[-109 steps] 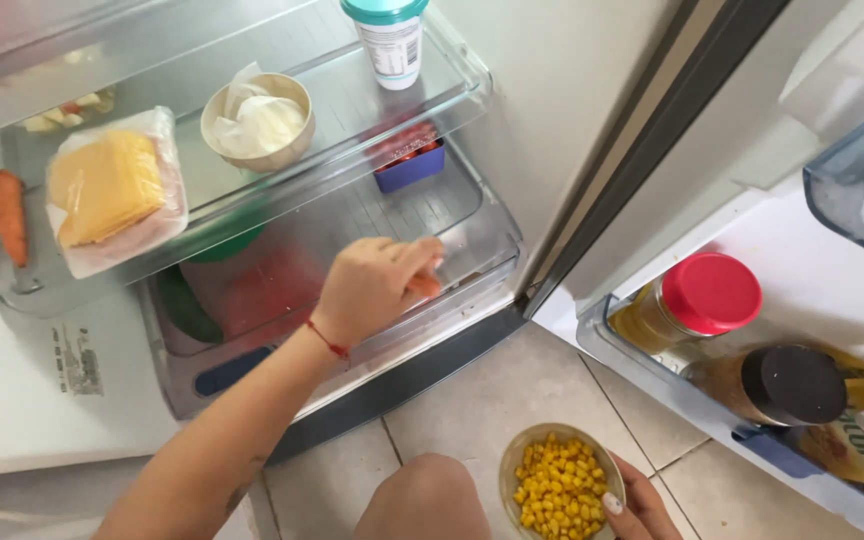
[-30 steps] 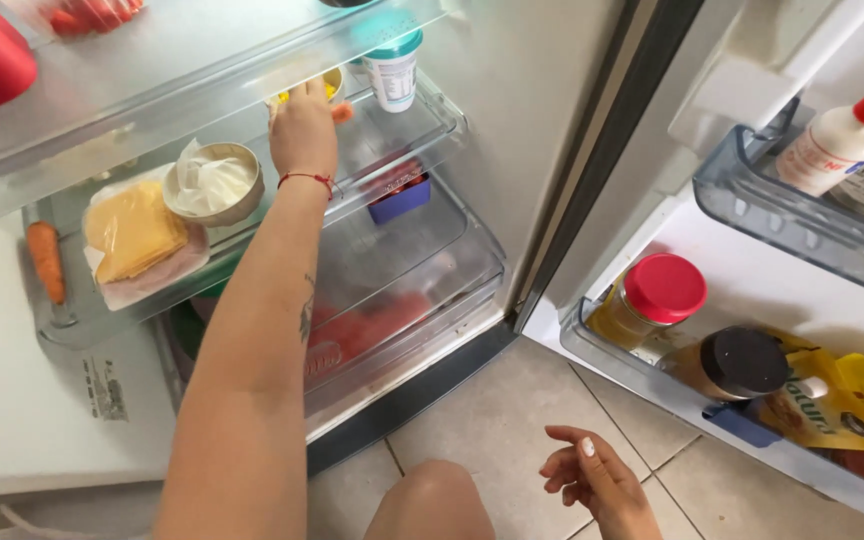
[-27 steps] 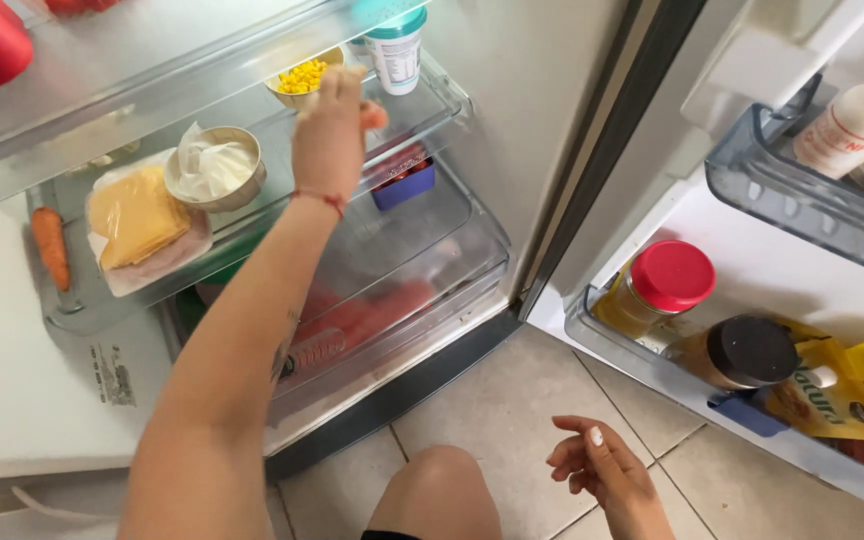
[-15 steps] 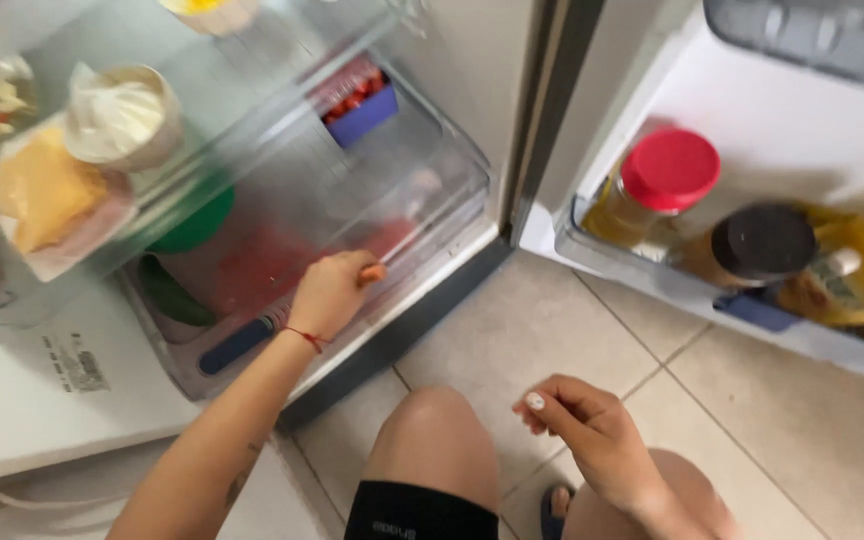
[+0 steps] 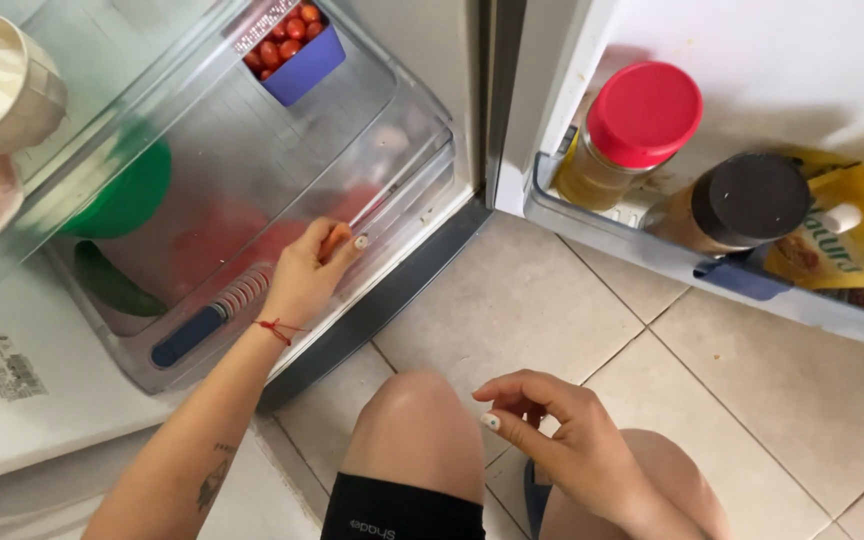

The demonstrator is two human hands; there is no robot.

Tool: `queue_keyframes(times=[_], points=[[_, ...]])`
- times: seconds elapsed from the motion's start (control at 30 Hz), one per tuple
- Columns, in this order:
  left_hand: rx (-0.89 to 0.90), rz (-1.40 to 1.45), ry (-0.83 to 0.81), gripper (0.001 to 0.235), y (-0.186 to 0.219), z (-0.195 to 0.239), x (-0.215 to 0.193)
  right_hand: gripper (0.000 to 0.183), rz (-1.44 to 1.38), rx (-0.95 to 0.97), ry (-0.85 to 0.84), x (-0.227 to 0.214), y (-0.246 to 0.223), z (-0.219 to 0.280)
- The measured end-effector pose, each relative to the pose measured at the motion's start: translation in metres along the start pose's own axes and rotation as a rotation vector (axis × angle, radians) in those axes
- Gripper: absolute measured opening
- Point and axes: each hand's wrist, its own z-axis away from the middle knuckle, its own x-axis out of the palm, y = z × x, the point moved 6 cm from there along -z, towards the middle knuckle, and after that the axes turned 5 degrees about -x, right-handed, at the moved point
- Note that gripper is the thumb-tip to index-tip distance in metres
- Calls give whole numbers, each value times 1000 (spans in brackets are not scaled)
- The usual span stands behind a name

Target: The person retrieves corn and a carrot from the refrigerator and places them on the counter. They then discard food scraps into a bin, wrap a white item in a plastic bag, and store it in a container inside the fridge. Finally, they wash a plate and add shredded carrots to it.

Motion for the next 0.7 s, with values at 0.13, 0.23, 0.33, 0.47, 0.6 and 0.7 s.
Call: queue_keyframes(times=[0.13, 0.23, 0.33, 0.47, 0.6, 0.7], points=[[68, 60, 64, 29, -10, 11, 14, 16, 59, 72, 6, -8, 6, -15], [14, 157, 4, 37, 1, 47, 6, 17, 37, 143, 39, -5, 7, -29], [-69, 261, -36, 39, -1, 86, -8, 35, 46, 216, 18, 8, 7, -40], [-100, 254, 1, 34, -37, 120, -26, 31, 130, 176, -36, 29, 12, -62], [-338, 381, 113, 24, -85, 146, -27, 18, 367, 103, -135, 48, 43, -91], [-383, 222, 212, 30, -107, 158, 7, 22, 419, 160, -163, 74, 38, -93]])
